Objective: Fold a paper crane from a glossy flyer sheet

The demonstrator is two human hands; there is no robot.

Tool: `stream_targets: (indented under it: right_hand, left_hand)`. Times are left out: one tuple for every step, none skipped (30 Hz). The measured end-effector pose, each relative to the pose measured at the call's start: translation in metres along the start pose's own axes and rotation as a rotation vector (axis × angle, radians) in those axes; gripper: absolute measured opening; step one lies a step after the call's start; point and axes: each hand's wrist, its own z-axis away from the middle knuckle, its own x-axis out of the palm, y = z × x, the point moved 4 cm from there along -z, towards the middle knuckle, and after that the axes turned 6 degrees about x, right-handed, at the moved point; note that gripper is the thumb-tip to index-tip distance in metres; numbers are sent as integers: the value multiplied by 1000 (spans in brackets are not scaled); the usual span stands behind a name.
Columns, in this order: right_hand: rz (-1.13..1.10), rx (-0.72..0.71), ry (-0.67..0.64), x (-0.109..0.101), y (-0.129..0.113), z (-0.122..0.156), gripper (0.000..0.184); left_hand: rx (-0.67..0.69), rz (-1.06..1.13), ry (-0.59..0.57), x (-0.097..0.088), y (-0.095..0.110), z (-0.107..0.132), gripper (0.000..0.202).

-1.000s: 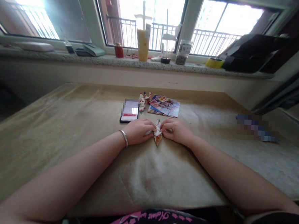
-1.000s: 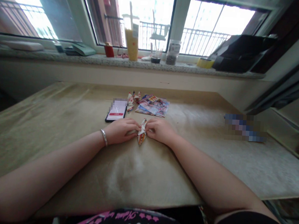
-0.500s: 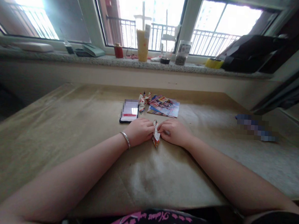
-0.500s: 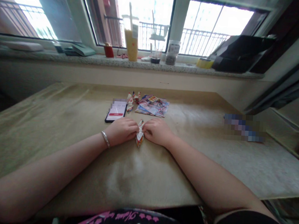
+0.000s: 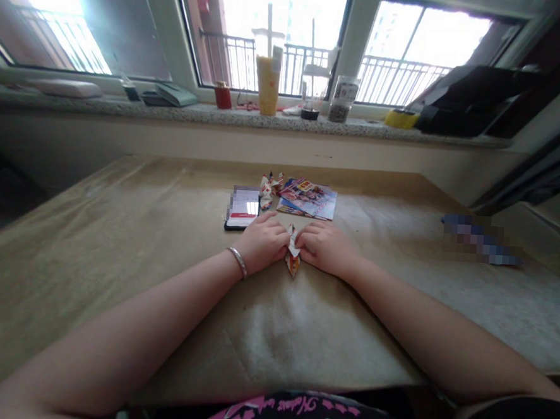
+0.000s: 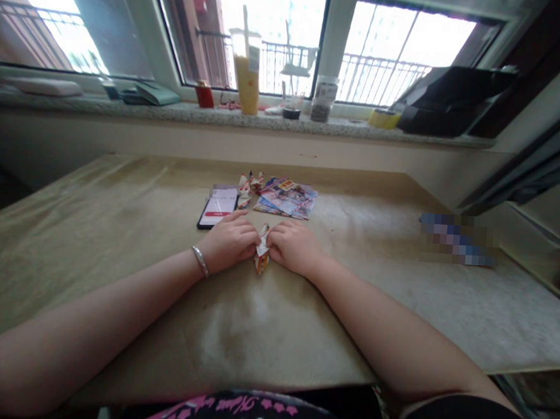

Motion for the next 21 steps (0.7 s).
stream_targets:
  right_hand:
    - [-62,20,11,2,3,-1,5]
    - [-136,35,19,4,6,-1,5]
    - [-214,50,30,6,9,-2,7]
    - [-288,63,30,8,12,-3,8]
    - [-344,84,28,10,15,-3,9]
    - [-375,108,20,12,18,-4,10]
    - [-392,128,13,13,19,-5,10]
    - [-397,144,7,14,20,-5,10]
    - [-391,156,2,14,21,-5,10]
    - [-380,164,0,14,20,-5,9]
    - [-365,171,-2,14,20,-5,9]
    - [-349,178,-3,14,19,-5,8]
    - [-332,183,-1,14,18,-4,8]
    - [-312,185,2,14,18,-4,7]
    - [-292,182,7,14,17,-4,7]
    - [-270,173,13,13,16,-3,6]
    - [-246,161,20,12,15,-3,5]
    - [-219,148,26,11,14,-2,4]
    - [-193,135,30,10,13,-2,2]
    - [-169,123,33,9,12,-2,2]
    - [-150,111,36,8,11,-1,2]
  left_hand:
    - [-19,16,3,1,-1,0,16]
    - [-43,38,3,1,-2,0,15]
    - [-71,62,0,2,-3,-1,14]
    - [-101,86,-5,3,-5,-1,13]
    - [-129,107,-11,5,-6,-1,13]
    - [-154,123,-17,6,-7,-1,13]
    - [-174,134,-23,7,-9,-1,14]
    - [-187,143,-27,9,-10,-1,14]
    - [-193,151,-30,10,-11,-1,15]
    - [-194,158,-32,10,-12,-1,15]
    - [-187,162,-31,10,-12,0,16]
    - [-174,161,-27,10,-13,0,16]
    - [-155,154,-19,9,-13,1,16]
    - [-133,141,-9,8,-12,2,16]
    - [-108,122,1,7,-11,2,16]
    - [-81,98,10,6,-10,3,15]
    - [-55,72,19,5,-9,3,15]
    - [-34,45,26,4,-7,3,15]
    - [-17,20,30,3,-6,3,16]
    - [-5,0,34,3,-4,3,16]
    - [0,-14,37,3,-3,2,17]
